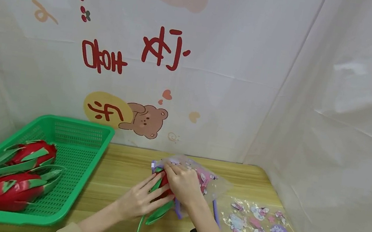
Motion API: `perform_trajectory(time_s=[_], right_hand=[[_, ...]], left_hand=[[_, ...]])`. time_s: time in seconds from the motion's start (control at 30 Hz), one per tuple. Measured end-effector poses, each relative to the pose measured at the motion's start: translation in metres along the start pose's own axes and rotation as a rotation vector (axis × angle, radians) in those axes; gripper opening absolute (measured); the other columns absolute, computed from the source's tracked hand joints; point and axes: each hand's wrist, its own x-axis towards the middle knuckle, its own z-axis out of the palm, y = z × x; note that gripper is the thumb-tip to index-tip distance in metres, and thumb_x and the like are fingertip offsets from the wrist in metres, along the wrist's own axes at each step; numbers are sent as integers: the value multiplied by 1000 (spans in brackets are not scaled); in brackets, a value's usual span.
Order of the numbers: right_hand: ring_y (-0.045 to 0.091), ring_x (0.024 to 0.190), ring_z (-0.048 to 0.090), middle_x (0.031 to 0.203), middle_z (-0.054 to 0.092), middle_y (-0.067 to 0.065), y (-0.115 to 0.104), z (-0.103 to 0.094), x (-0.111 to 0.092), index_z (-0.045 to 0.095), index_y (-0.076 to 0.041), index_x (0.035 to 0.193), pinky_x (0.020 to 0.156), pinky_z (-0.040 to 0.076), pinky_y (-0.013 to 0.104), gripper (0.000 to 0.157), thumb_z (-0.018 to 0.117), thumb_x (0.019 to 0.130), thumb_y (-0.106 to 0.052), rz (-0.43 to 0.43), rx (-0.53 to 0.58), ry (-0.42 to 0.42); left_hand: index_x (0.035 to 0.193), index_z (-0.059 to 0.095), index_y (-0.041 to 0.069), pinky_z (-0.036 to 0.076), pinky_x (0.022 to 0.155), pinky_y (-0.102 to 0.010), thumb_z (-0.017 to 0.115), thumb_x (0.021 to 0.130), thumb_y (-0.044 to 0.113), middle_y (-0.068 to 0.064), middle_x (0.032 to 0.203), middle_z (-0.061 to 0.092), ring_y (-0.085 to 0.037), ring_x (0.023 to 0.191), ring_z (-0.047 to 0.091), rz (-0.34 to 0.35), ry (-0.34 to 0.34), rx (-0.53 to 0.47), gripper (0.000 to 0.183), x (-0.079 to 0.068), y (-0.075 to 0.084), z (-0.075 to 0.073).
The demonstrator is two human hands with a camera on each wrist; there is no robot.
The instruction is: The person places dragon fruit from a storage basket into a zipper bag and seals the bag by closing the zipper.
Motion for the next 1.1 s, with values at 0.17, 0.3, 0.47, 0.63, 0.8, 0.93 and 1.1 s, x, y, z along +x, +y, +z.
perform_trajectory(time_s=[0.17, 0.3, 0.47, 0.63, 0.8, 0.93, 1.1], right_hand=[[13, 68, 71, 81, 75, 2, -1, 2, -2, 73, -5, 87, 56, 56, 22, 16, 73, 72, -1, -37, 42, 40], [12, 68, 71, 82, 75, 2, 0, 2, -4, 72, -5, 87, 55, 56, 21, 20, 74, 68, 1, -84, 59, 45], [14, 74, 73, 87, 76, 3, 0, 2, -8, 72, -6, 91, 63, 58, 23, 26, 78, 66, 0, -92, 38, 32], [18, 79, 73, 91, 75, 6, -7, 2, -15, 73, -4, 93, 64, 59, 26, 31, 82, 64, 0, -7, 29, -7], [21, 80, 73, 92, 75, 10, -17, 3, -21, 73, -1, 95, 65, 59, 27, 27, 79, 69, 0, 2, 26, -56], [21, 79, 73, 91, 75, 11, -17, 3, -22, 72, 1, 95, 65, 59, 26, 18, 54, 92, -2, -52, 14, 9], [21, 76, 73, 88, 75, 12, -13, 1, -23, 71, 2, 94, 61, 58, 25, 39, 33, 99, -5, -78, 0, 81]], left_hand=[[120, 64, 26, 56, 90, -40, 32, 101, 5, -3, 122, 65, -31, 109, 65, -55, -168, 58, 43, 5, 5, -1], [123, 62, 28, 55, 91, -37, 58, 88, 16, -2, 124, 63, -29, 110, 64, -17, -272, 62, 37, 1, 3, 2], [125, 60, 28, 56, 90, -34, 63, 85, 18, -1, 125, 64, -25, 106, 65, 28, -300, 74, 41, -7, -2, 6], [125, 60, 23, 57, 86, -34, 24, 99, -1, -4, 123, 66, -25, 98, 68, 21, -299, 96, 51, -13, -1, 7], [125, 61, 22, 59, 81, -32, 58, 91, 13, -2, 119, 68, -22, 91, 69, -15, -379, 122, 36, -16, 5, 7], [126, 61, 24, 59, 81, -29, 81, 70, 27, 1, 121, 67, -18, 90, 69, 3, -414, 134, 59, -15, 7, 10], [123, 61, 28, 58, 82, -31, 85, 66, 30, 0, 126, 63, -20, 95, 68, 16, -373, 88, 62, -17, 4, 17]])
